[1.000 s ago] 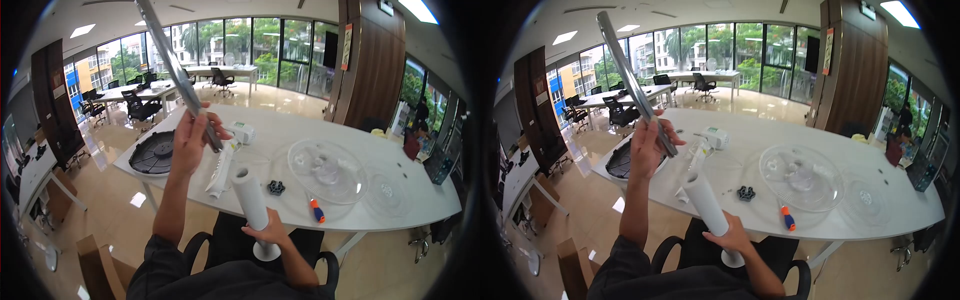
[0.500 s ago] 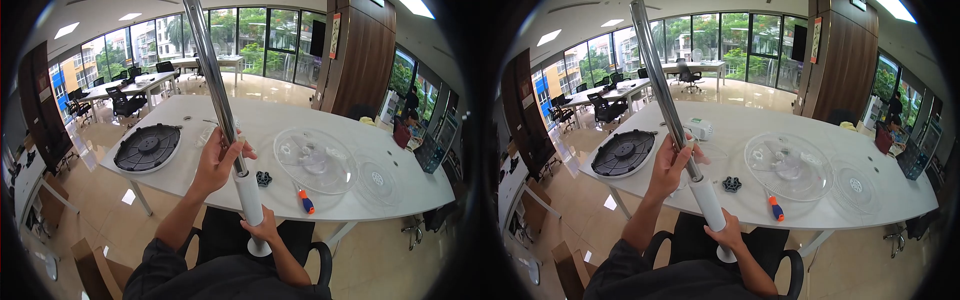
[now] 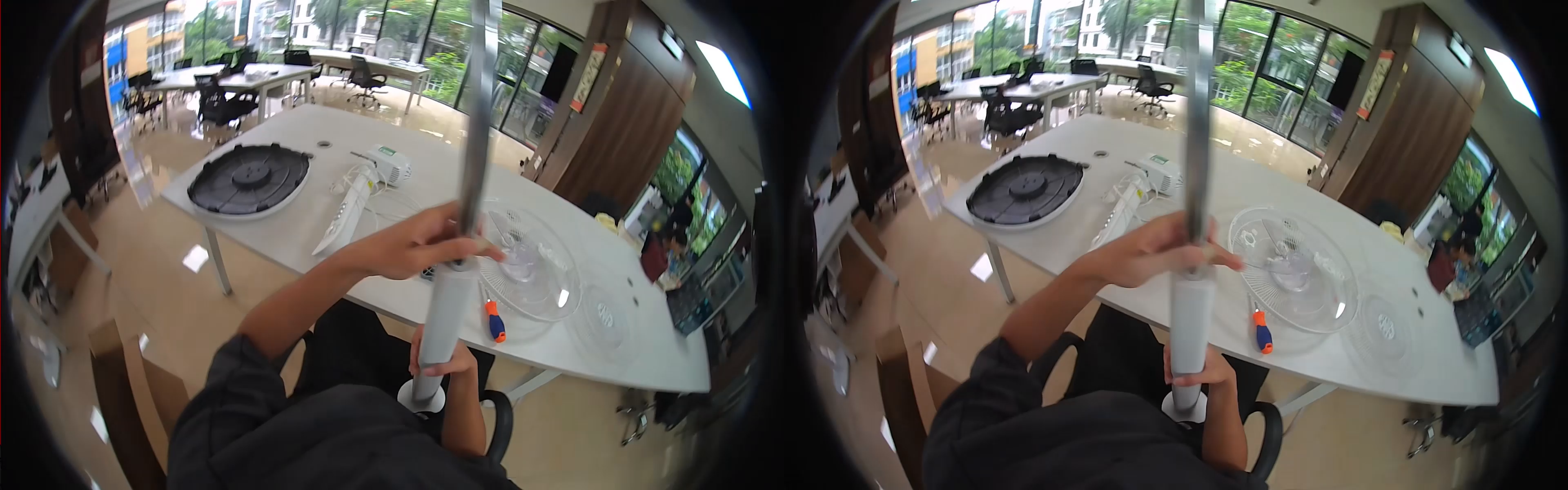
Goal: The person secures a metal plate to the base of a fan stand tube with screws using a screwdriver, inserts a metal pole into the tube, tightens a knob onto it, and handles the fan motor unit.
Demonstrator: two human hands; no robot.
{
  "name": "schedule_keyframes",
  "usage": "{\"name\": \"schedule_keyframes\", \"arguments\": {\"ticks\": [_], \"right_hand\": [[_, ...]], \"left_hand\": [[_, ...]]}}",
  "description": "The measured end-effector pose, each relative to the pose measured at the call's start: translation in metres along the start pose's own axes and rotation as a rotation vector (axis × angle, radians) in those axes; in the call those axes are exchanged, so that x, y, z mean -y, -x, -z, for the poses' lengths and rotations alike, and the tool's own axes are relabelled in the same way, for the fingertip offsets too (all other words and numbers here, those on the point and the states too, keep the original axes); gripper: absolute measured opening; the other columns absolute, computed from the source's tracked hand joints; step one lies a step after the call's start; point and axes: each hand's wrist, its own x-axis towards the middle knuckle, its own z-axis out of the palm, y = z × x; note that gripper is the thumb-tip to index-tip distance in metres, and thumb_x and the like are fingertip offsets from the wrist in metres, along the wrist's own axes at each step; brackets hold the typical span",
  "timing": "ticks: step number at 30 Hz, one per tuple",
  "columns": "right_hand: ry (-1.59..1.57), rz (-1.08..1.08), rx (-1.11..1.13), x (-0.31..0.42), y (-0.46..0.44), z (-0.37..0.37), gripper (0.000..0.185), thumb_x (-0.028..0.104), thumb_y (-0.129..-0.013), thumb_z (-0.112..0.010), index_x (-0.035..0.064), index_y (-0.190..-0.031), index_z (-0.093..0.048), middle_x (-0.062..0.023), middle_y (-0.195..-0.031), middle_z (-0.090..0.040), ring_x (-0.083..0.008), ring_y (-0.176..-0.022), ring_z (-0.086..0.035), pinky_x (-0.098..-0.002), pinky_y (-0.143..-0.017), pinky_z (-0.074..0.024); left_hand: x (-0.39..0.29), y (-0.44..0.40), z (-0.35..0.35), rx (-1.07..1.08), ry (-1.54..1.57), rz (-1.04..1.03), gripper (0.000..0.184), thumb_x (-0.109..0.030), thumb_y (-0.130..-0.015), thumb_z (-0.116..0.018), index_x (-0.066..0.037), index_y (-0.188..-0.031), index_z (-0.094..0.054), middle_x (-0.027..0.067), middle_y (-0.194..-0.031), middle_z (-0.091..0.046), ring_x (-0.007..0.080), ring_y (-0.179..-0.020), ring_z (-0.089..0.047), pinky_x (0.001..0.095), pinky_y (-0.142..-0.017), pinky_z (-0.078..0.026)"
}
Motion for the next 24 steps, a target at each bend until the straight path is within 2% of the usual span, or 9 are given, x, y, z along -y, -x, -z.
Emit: {"name": "schedule_keyframes", "arguments": {"ticks": [2,6,9,11,14,17,21,23,24], "right_hand": [[-0.285,0.071,0.309,-0.009,-0.003,0.015,0.055,0.007,-0.055,-0.081,-0.0032,-0.102,-0.054,-0.0139,-0.078,-0.061,-0.0283,-0.07,-0.068,-0.0398,-0.067,-0.0571],[-0.55,-0.014,0.476,-0.012,-0.009,0.015,0.056,0.01,-0.053,-0.083,-0.0027,-0.099,-0.053,-0.0166,-0.084,-0.061,-0.0304,-0.074,-0.068,-0.0421,-0.068,-0.0577],[-0.495,0.028,0.25,-0.009,-0.011,0.005,0.062,0.015,-0.054,-0.085,-0.0057,-0.104,-0.055,-0.0187,-0.087,-0.06,-0.0314,-0.079,-0.068,-0.0438,-0.073,-0.0582],[-0.142,0.134,-0.072,-0.018,-0.004,0.008,0.07,0.026,-0.059,-0.085,-0.0081,-0.114,-0.057,-0.0198,-0.092,-0.061,-0.0317,-0.082,-0.067,-0.0435,-0.079,-0.0576],[0.046,0.084,-0.36,-0.013,0.006,-0.003,0.076,0.036,-0.067,-0.081,-0.0114,-0.121,-0.056,-0.0154,-0.089,-0.063,-0.0278,-0.08,-0.067,-0.0424,-0.08,-0.0572],[0.158,0.129,-0.537,-0.015,0.009,-0.009,0.081,0.044,-0.069,-0.082,-0.013,-0.119,-0.054,-0.0123,-0.082,-0.063,-0.0244,-0.076,-0.067,-0.0396,-0.073,-0.0577],[-0.087,0.296,-0.21,-0.04,0.004,0.026,0.094,0.07,-0.075,-0.071,-0.0084,-0.122,-0.048,-0.0186,-0.078,-0.06,-0.0244,-0.064,-0.064,-0.0341,-0.055,-0.0548],[-0.348,0.41,-0.003,-0.046,0.001,0.032,0.094,0.071,-0.077,-0.067,-0.0074,-0.122,-0.043,-0.02,-0.075,-0.059,-0.026,-0.06,-0.063,-0.0341,-0.052,-0.0536],[-0.329,0.424,0.006,-0.045,0.002,0.036,0.091,0.07,-0.08,-0.064,-0.007,-0.123,-0.04,-0.0212,-0.075,-0.059,-0.0278,-0.061,-0.063,-0.0367,-0.055,-0.0547]], "left_hand": [[-0.001,-0.008,-0.001,-0.004,-0.015,0.019,0.024,-0.017,-0.102,-0.053,-0.005,-0.123,-0.047,0.0157,-0.134,-0.059,0.0272,-0.128,-0.056,0.0411,-0.107,-0.041],[-0.023,-0.037,0.015,-0.053,-0.103,0.034,0.04,-0.031,-0.092,-0.07,-0.001,-0.115,-0.058,0.0169,-0.134,-0.058,0.0252,-0.113,-0.064,0.0385,-0.1,-0.048],[-0.055,-0.084,0.03,-0.36,0.271,-0.046,0.053,-0.039,-0.086,-0.077,0.004,-0.111,-0.059,0.0138,-0.09,-0.067,0.0203,-0.081,-0.069,0.0336,-0.072,-0.059],[-0.077,-0.11,0.04,-0.737,0.157,0.002,0.04,-0.038,-0.088,-0.074,-0.001,-0.092,-0.062,0.0014,-0.06,-0.05,0.0145,-0.053,-0.056,0.0302,-0.049,-0.051],[-0.068,-0.124,0.045,-0.723,0.249,-0.045,0.037,-0.036,-0.089,-0.071,-0.012,-0.07,-0.052,-0.0032,-0.052,-0.04,0.0102,-0.042,-0.041,0.0291,-0.039,-0.04],[-0.032,-0.11,0.038,-0.423,0.421,0.069,0.045,-0.036,-0.091,-0.069,-0.017,-0.062,-0.04,-0.004,-0.053,-0.038,0.0098,-0.042,-0.039,0.0294,-0.037,-0.031],[0.022,-0.092,0.023,0.097,0.567,0.102,0.04,-0.034,-0.095,-0.062,-0.012,-0.065,-0.049,0.0017,-0.06,-0.051,0.0137,-0.053,-0.055,0.0315,-0.056,-0.051],[0.028,-0.087,0.011,0.136,-0.082,0.16,0.035,-0.035,-0.098,-0.055,-0.004,-0.083,-0.065,0.0129,-0.081,-0.066,0.0205,-0.082,-0.067,0.0358,-0.079,-0.057],[0.027,-0.092,0.013,0.148,-0.086,0.152,0.035,-0.035,-0.098,-0.055,-0.004,-0.083,-0.065,0.0129,-0.081,-0.066,0.0205,-0.082,-0.067,0.0358,-0.079,-0.057]]}}
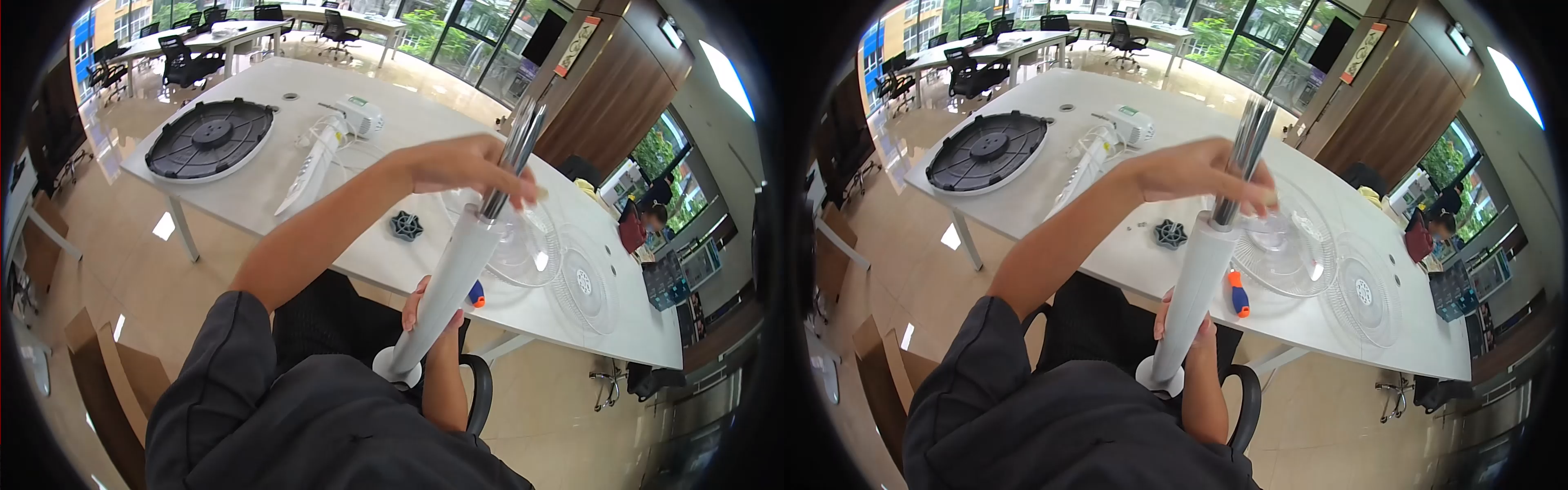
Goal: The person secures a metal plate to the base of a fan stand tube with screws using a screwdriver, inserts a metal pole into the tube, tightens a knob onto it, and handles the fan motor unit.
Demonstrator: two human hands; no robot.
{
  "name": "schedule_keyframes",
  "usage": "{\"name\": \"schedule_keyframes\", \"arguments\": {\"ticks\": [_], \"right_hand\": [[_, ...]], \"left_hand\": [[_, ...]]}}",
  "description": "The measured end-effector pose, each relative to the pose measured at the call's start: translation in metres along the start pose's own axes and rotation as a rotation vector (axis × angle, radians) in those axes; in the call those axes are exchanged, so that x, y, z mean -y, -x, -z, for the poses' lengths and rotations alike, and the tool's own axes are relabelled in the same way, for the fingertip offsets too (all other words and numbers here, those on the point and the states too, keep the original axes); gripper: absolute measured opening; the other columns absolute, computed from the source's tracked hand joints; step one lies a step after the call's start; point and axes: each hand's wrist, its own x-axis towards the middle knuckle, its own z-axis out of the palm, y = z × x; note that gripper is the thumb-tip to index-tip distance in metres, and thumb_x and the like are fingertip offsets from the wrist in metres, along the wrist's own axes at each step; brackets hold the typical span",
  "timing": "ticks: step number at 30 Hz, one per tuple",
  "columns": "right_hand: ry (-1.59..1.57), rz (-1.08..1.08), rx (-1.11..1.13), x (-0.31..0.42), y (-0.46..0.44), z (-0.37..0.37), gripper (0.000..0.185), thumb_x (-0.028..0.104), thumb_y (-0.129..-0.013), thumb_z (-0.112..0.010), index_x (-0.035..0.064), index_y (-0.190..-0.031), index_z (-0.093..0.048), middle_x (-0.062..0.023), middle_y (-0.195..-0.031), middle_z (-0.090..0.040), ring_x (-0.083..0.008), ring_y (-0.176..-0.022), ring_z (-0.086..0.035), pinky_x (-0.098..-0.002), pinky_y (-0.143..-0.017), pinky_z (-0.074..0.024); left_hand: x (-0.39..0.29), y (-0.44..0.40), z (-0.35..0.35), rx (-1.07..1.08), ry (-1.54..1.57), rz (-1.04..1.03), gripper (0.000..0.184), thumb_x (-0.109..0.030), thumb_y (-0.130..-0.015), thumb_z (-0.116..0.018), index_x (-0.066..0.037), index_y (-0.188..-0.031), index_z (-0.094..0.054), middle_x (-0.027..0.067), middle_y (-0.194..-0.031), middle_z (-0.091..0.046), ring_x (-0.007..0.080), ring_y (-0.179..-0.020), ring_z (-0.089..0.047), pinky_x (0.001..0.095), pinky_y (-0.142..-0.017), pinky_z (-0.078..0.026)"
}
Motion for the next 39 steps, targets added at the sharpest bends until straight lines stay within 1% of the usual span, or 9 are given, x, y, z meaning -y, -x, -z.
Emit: {"name": "schedule_keyframes", "arguments": {"ticks": [3,8,12,14,17,23,25,35,39], "right_hand": [[-0.015,-0.059,0.011,-0.004,0.006,0.013,0.088,0.068,-0.083,-0.061,-0.0074,-0.123,-0.04,-0.0209,-0.075,-0.059,-0.0288,-0.062,-0.063,-0.0403,-0.06,-0.0558],[0.01,-0.142,-0.074,-0.012,0.002,0.017,0.084,0.069,-0.084,-0.056,-0.0068,-0.12,-0.044,-0.0196,-0.074,-0.06,-0.0286,-0.063,-0.064,-0.0471,-0.072,-0.0566],[-0.124,-0.057,0.073,-0.014,0.002,0.022,0.083,0.068,-0.085,-0.055,-0.0057,-0.122,-0.045,-0.0169,-0.07,-0.061,-0.0267,-0.06,-0.064,-0.0516,-0.081,-0.0545],[-0.109,-0.059,0.076,-0.011,0.01,0.018,0.083,0.068,-0.085,-0.056,-0.0055,-0.123,-0.045,-0.0162,-0.069,-0.061,-0.0262,-0.058,-0.064,-0.0521,-0.083,-0.0537],[-0.11,-0.018,0.11,-0.002,0.007,0.005,0.082,0.067,-0.085,-0.055,-0.0063,-0.122,-0.047,-0.0158,-0.075,-0.063,-0.026,-0.065,-0.066,-0.0514,-0.085,-0.0529],[0.47,-0.279,-0.439,0.028,0.003,-0.038,0.08,0.058,-0.074,-0.073,-0.0063,-0.118,-0.055,-0.0096,-0.079,-0.063,-0.0224,-0.075,-0.065,-0.0387,-0.079,-0.0534],[0.796,-0.206,-0.429,0.03,0.005,-0.047,0.062,0.033,-0.071,-0.08,-0.002,-0.113,-0.052,-0.0126,-0.084,-0.061,-0.0211,-0.075,-0.063,-0.0366,-0.072,-0.0544],[-0.018,-0.1,0.024,0.004,-0.015,0.016,0.065,0.024,-0.057,-0.084,-0.0054,-0.104,-0.05,-0.0187,-0.076,-0.061,-0.0296,-0.061,-0.064,-0.04,-0.058,-0.0539],[-0.139,-0.149,0.141,-0.004,-0.025,0.026,0.064,0.027,-0.059,-0.084,-0.004,-0.103,-0.049,-0.0194,-0.074,-0.063,-0.0302,-0.062,-0.065,-0.0399,-0.061,-0.0537]], "left_hand": [[-0.009,-0.02,0.019,-0.431,0.298,-0.16,0.053,-0.05,-0.096,-0.055,0.002,-0.104,-0.064,0.0199,-0.103,-0.07,0.0248,-0.101,-0.068,0.0393,-0.091,-0.055],[-0.03,-0.04,-0.003,-0.408,-0.335,-0.085,0.076,-0.077,-0.086,-0.051,-0.006,-0.064,-0.065,0.0086,-0.07,-0.069,0.0211,-0.072,-0.069,0.0342,-0.078,-0.054],[0.002,-0.026,-0.014,-0.451,-0.686,-0.22,0.06,-0.059,-0.086,-0.068,-0.003,-0.066,-0.067,0.0064,-0.067,-0.068,0.0177,-0.065,-0.066,0.0325,-0.066,-0.052],[0.009,-0.01,-0.008,-0.819,-1.05,-0.483,0.051,-0.049,-0.084,-0.074,-0.001,-0.068,-0.071,0.0065,-0.061,-0.066,0.0167,-0.058,-0.064,0.0309,-0.055,-0.048],[0.0,0.019,-0.014,-0.602,-0.532,-0.049,0.056,-0.051,-0.084,-0.073,-0.002,-0.058,-0.068,0.0076,-0.053,-0.061,0.0131,-0.049,-0.055,0.0293,-0.05,-0.043],[0.028,0.031,-0.028,-0.743,-0.372,-0.003,0.053,-0.046,-0.092,-0.065,0.0,-0.067,-0.072,0.002,-0.049,-0.054,0.0056,-0.048,-0.047,0.0249,-0.045,-0.032],[0.037,0.026,-0.027,-0.743,-0.348,-0.04,0.055,-0.046,-0.095,-0.061,0.0,-0.066,-0.07,0.0019,-0.051,-0.055,0.0057,-0.048,-0.047,0.0254,-0.045,-0.034],[0.048,-0.001,-0.035,-0.681,-0.174,-0.057,0.056,-0.047,-0.099,-0.055,-0.002,-0.068,-0.065,0.0006,-0.057,-0.058,0.0071,-0.049,-0.052,0.0244,-0.048,-0.041],[0.054,0.011,-0.029,-0.486,0.098,0.069,0.063,-0.056,-0.102,-0.039,0.0,-0.092,-0.067,0.0077,-0.074,-0.068,0.0159,-0.072,-0.07,0.0268,-0.068,-0.054]]}}
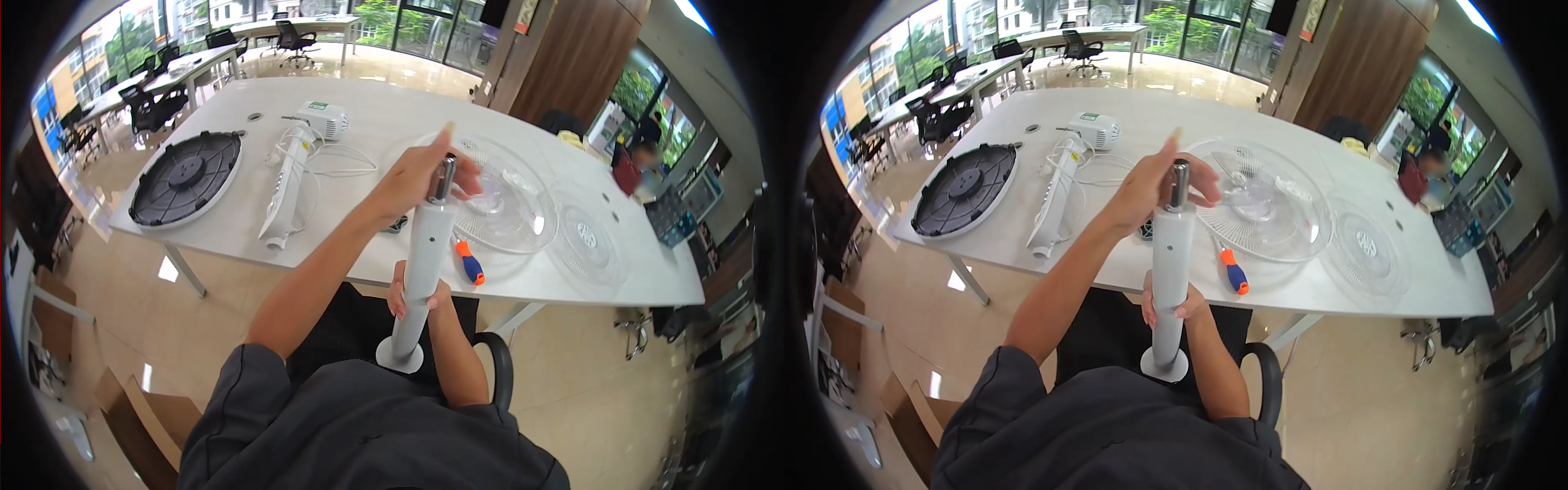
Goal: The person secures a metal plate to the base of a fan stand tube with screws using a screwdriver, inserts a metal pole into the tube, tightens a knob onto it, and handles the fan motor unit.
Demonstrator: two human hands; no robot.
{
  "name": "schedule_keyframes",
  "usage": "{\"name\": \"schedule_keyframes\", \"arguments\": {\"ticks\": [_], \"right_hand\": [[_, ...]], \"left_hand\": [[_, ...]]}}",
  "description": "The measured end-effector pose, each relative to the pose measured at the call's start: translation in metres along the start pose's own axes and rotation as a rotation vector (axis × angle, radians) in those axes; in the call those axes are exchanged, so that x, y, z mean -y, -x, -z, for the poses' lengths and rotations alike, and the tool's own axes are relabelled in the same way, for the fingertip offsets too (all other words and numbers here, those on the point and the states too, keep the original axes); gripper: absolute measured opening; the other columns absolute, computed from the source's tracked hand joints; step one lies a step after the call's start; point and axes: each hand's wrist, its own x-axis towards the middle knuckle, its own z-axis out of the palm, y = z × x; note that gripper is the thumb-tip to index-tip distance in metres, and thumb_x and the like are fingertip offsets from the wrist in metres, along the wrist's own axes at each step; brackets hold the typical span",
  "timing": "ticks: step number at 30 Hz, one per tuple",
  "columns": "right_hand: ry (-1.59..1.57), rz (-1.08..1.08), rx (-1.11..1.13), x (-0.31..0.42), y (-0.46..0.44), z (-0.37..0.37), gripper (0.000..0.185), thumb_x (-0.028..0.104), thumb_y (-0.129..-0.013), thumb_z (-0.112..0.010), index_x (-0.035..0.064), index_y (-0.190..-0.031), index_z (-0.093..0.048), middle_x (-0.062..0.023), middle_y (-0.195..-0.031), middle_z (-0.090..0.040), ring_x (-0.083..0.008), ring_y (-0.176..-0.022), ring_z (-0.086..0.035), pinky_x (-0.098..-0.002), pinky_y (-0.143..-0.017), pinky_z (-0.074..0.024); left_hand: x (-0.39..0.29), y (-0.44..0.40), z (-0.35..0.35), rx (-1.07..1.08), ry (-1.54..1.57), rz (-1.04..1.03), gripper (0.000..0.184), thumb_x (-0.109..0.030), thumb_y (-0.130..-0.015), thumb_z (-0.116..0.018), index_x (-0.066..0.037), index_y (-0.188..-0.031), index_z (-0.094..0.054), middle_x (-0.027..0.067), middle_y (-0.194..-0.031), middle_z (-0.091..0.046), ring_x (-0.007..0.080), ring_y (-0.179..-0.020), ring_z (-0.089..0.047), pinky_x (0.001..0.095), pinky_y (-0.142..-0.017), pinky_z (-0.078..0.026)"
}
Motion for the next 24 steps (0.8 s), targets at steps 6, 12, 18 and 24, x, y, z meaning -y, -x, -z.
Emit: {"name": "schedule_keyframes", "arguments": {"ticks": [6,12,18,24], "right_hand": [[-0.022,-0.05,-0.138,-0.013,0.008,0.003,0.067,0.029,-0.058,-0.083,-0.0041,-0.104,-0.047,-0.0196,-0.071,-0.063,-0.0312,-0.06,-0.065,-0.0407,-0.065,-0.054],[-0.057,-0.074,-0.195,-0.013,0.012,0.005,0.068,0.028,-0.053,-0.081,-0.0052,-0.103,-0.049,-0.0207,-0.069,-0.063,-0.0313,-0.056,-0.065,-0.0415,-0.065,-0.0549],[-0.097,-0.035,-0.114,-0.021,0.015,0.017,0.069,0.03,-0.056,-0.08,-0.0036,-0.109,-0.051,-0.0193,-0.072,-0.064,-0.0305,-0.058,-0.065,-0.0403,-0.063,-0.0543],[-0.176,-0.035,-0.112,-0.021,0.013,0.011,0.068,0.03,-0.057,-0.081,-0.0059,-0.103,-0.048,-0.022,-0.07,-0.062,-0.0345,-0.06,-0.066,-0.0421,-0.063,-0.0535]], "left_hand": [[0.045,0.012,0.011,0.087,0.325,-0.014,0.055,-0.052,-0.104,-0.038,-0.002,-0.109,-0.059,0.0129,-0.092,-0.071,0.0269,-0.092,-0.072,0.0376,-0.089,-0.056],[0.061,0.009,0.0,-0.004,0.385,-0.031,0.049,-0.051,-0.101,-0.046,-0.003,-0.105,-0.06,0.0087,-0.083,-0.069,0.0229,-0.083,-0.072,0.0401,-0.081,-0.06],[0.061,0.008,-0.006,-0.095,0.306,-0.006,0.049,-0.052,-0.099,-0.05,-0.004,-0.102,-0.06,0.0073,-0.08,-0.067,0.0217,-0.081,-0.071,0.0448,-0.079,-0.061],[0.064,0.012,-0.009,-0.126,0.341,-0.003,0.047,-0.05,-0.101,-0.048,-0.004,-0.106,-0.058,0.0087,-0.08,-0.065,0.0241,-0.082,-0.07,0.0457,-0.075,-0.062]]}}
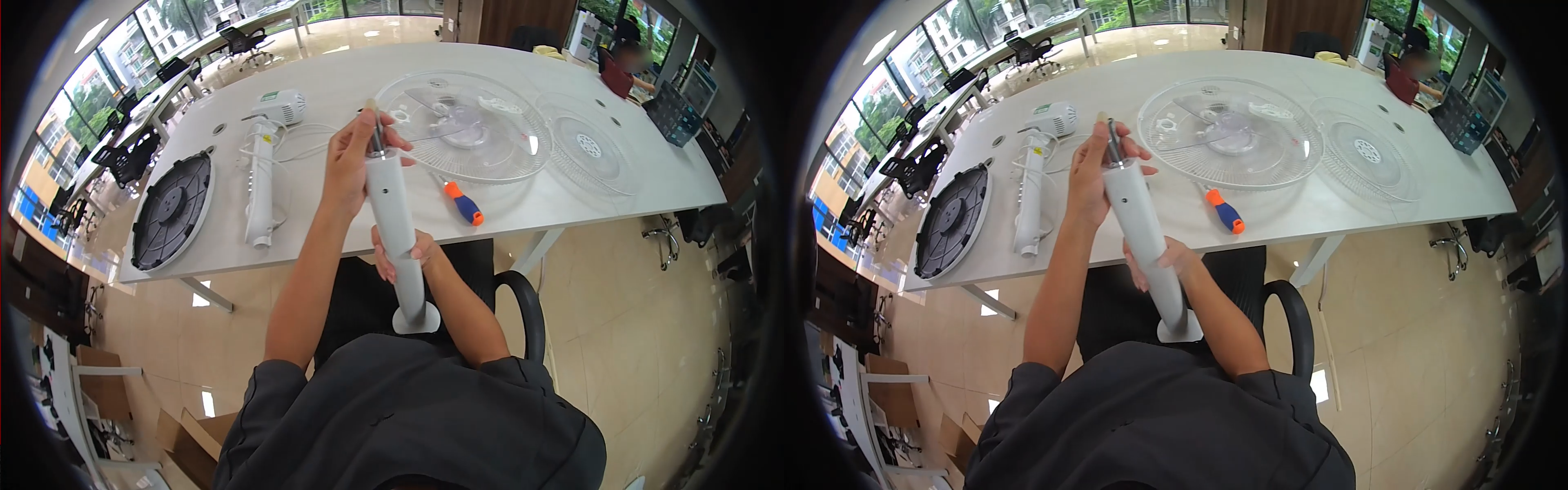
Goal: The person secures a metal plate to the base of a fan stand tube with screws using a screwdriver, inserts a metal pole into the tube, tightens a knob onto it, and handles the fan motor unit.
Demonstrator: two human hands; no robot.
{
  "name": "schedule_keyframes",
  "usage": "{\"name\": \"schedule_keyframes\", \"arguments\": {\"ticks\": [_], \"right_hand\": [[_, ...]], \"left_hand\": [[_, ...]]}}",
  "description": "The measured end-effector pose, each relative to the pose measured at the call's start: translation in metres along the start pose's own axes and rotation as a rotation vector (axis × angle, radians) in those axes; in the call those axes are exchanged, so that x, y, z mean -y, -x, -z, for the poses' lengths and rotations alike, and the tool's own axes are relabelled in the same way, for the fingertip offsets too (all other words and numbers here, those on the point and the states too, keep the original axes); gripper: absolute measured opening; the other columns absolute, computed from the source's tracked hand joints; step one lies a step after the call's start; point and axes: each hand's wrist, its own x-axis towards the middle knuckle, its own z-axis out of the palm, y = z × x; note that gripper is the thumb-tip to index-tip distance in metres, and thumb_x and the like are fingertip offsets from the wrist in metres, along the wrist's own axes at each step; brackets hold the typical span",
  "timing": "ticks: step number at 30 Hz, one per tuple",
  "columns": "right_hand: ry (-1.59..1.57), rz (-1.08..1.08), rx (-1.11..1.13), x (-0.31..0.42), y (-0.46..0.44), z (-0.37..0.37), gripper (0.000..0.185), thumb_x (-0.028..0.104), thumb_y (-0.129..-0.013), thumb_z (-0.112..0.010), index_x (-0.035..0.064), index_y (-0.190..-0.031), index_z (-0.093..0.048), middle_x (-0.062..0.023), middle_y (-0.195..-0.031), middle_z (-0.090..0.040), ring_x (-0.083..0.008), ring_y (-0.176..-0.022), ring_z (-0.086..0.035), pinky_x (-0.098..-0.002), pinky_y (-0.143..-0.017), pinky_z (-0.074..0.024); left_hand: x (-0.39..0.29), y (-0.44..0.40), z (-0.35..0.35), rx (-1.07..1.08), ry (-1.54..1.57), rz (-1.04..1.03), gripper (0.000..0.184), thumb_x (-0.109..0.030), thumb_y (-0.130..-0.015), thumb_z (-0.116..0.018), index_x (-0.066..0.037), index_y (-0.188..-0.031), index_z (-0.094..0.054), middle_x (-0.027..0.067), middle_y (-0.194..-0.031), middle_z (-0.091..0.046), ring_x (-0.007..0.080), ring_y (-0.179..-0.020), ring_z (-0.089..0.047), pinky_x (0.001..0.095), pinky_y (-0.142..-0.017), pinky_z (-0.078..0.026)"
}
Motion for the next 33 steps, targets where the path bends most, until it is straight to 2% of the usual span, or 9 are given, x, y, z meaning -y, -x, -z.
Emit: {"name": "schedule_keyframes", "arguments": {"ticks": [6,8,10,12,14,17,19,28,33], "right_hand": [[-0.005,-0.122,-0.005,-0.008,0.0,0.008,0.074,0.026,-0.059,-0.084,-0.0087,-0.114,-0.048,-0.0218,-0.079,-0.062,-0.0374,-0.069,-0.07,-0.0501,-0.077,-0.0568],[0.063,-0.204,0.021,0.002,-0.002,0.003,0.077,0.03,-0.066,-0.085,-0.0075,-0.122,-0.049,-0.0227,-0.102,-0.065,-0.0344,-0.085,-0.07,-0.0461,-0.084,-0.0558],[0.259,-0.198,-0.225,0.012,0.001,-0.017,0.071,0.029,-0.073,-0.084,-0.0048,-0.124,-0.05,-0.0216,-0.113,-0.065,-0.0307,-0.097,-0.068,-0.0428,-0.09,-0.0537],[1.001,-0.331,-0.423,0.042,0.003,-0.049,0.066,0.028,-0.077,-0.083,-0.0021,-0.126,-0.051,-0.0183,-0.114,-0.066,-0.0258,-0.103,-0.066,-0.0391,-0.094,-0.0516],[1.253,-0.081,-0.447,0.072,0.008,-0.07,0.06,0.031,-0.077,-0.084,0.001,-0.122,-0.057,-0.014,-0.103,-0.067,-0.0241,-0.098,-0.066,-0.0339,-0.085,-0.0528],[1.415,-0.138,-0.612,0.147,-0.003,-0.084,0.034,0.009,-0.078,-0.079,0.0036,-0.11,-0.068,-0.0057,-0.09,-0.07,-0.0135,-0.085,-0.068,-0.0271,-0.074,-0.0518],[1.691,-0.134,-0.762,0.194,-0.023,-0.052,0.02,0.015,-0.082,-0.076,0.0046,-0.099,-0.071,-0.0062,-0.071,-0.068,-0.0137,-0.064,-0.064,-0.0272,-0.06,-0.0489],[2.493,-0.891,-0.808,0.223,-0.115,0.144,0.018,0.013,-0.075,-0.071,0.003,-0.09,-0.074,-0.0186,-0.093,-0.073,-0.0333,-0.095,-0.071,-0.0407,-0.082,-0.0572],[2.415,-1.193,-0.772,0.222,-0.136,0.18,0.022,0.011,-0.072,-0.071,0.0015,-0.091,-0.075,-0.0206,-0.092,-0.072,-0.0313,-0.09,-0.072,-0.0398,-0.079,-0.058]], "left_hand": [[0.007,0.006,0.019,0.213,0.265,-0.037,0.047,-0.052,-0.104,-0.035,-0.007,-0.112,-0.045,0.0126,-0.076,-0.064,0.0288,-0.072,-0.067,0.044,-0.067,-0.058],[0.009,0.009,0.029,0.162,0.268,-0.034,0.045,-0.053,-0.104,-0.035,-0.009,-0.111,-0.044,0.0111,-0.072,-0.06,0.0255,-0.064,-0.062,0.0395,-0.061,-0.052],[0.008,0.015,0.035,0.101,0.327,-0.023,0.044,-0.052,-0.104,-0.037,-0.009,-0.11,-0.044,0.0104,-0.07,-0.059,0.025,-0.063,-0.061,0.0394,-0.061,-0.052],[0.012,0.019,0.046,0.043,0.403,-0.05,0.044,-0.052,-0.103,-0.038,-0.009,-0.11,-0.044,0.0105,-0.07,-0.059,0.0248,-0.063,-0.061,0.0396,-0.062,-0.052],[0.013,0.019,0.049,0.013,0.402,-0.073,0.045,-0.053,-0.103,-0.039,-0.008,-0.109,-0.044,0.0106,-0.07,-0.058,0.0248,-0.063,-0.061,0.0394,-0.061,-0.052],[0.016,0.019,0.047,-0.026,0.376,-0.102,0.046,-0.052,-0.103,-0.041,-0.006,-0.107,-0.044,0.0115,-0.068,-0.059,0.0248,-0.062,-0.062,0.038,-0.06,-0.053],[0.019,0.018,0.045,-0.04,0.356,-0.121,0.046,-0.05,-0.103,-0.043,-0.004,-0.107,-0.045,0.0123,-0.068,-0.059,0.0247,-0.061,-0.062,0.0368,-0.058,-0.053],[0.02,0.022,0.074,-0.163,0.169,-0.07,0.046,-0.048,-0.102,-0.045,-0.003,-0.107,-0.043,0.0108,-0.068,-0.058,0.0233,-0.063,-0.06,0.0367,-0.06,-0.053],[0.019,0.019,0.09,-0.225,0.169,-0.08,0.04,-0.04,-0.103,-0.047,-0.001,-0.107,-0.048,0.0136,-0.068,-0.062,0.0246,-0.06,-0.063,0.0343,-0.056,-0.053]]}}
